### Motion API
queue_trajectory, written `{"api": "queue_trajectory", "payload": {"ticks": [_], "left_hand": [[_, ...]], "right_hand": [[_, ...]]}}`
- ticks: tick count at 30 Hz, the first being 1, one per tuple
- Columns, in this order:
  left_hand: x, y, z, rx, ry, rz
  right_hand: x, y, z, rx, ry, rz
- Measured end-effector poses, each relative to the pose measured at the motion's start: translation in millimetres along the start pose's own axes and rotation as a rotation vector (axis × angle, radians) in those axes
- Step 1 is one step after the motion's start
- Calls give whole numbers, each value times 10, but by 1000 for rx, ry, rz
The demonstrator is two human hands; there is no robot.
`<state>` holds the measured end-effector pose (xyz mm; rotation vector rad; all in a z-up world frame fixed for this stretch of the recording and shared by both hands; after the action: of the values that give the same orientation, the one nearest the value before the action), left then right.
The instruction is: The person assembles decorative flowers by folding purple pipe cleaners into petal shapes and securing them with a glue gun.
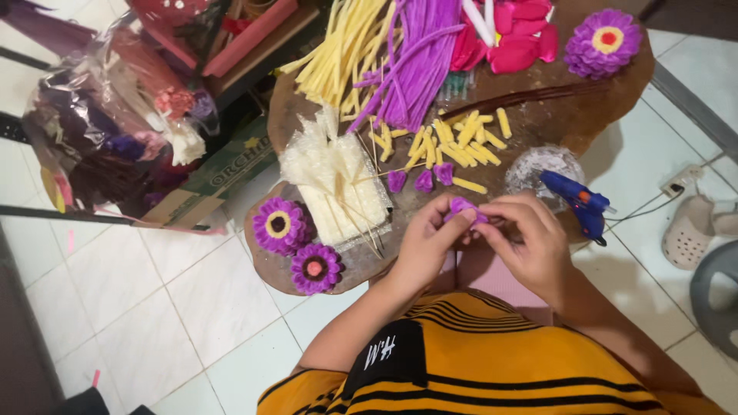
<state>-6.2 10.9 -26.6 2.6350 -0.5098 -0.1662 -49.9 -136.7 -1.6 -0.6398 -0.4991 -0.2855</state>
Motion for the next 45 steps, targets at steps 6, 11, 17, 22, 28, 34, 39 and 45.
{"api": "queue_trajectory", "payload": {"ticks": [6, 11, 17, 22, 28, 34, 39, 45], "left_hand": [[-36, -23, -7, -16, 0, -15], [-11, -6, -8, -15, 2, 16], [15, -22, 127, 22, 6, 67], [-190, -132, 276, 70, 12, 88], [-105, -167, 299, 466, 66, 82], [-52, -226, 275, 681, 212, 155], [49, -244, 300, 809, 240, 156], [168, -290, 419, 757, 251, 100]], "right_hand": [[3, 21, 0, 54, -10, 1], [-44, 30, -108, 82, -56, -44], [-15, -20, -113, 63, -49, -51], [-238, 3, -111, 49, -3, -20], [-246, 61, -312, -85, 143, 152], [-240, 167, -463, -114, 291, 250], [-152, 238, -503, -302, 258, 354], [5, 301, -534, -325, 270, 365]]}}
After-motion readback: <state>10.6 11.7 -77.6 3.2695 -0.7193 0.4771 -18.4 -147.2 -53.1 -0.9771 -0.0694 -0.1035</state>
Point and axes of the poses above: each hand's wrist, its own x-axis towards the middle knuckle, its own y-axis out of the palm, z = x × y, the point moved 1 cm from there along x, towards the middle knuckle, and after that the axes turned 7 degrees about y, right-handed, at the moved point
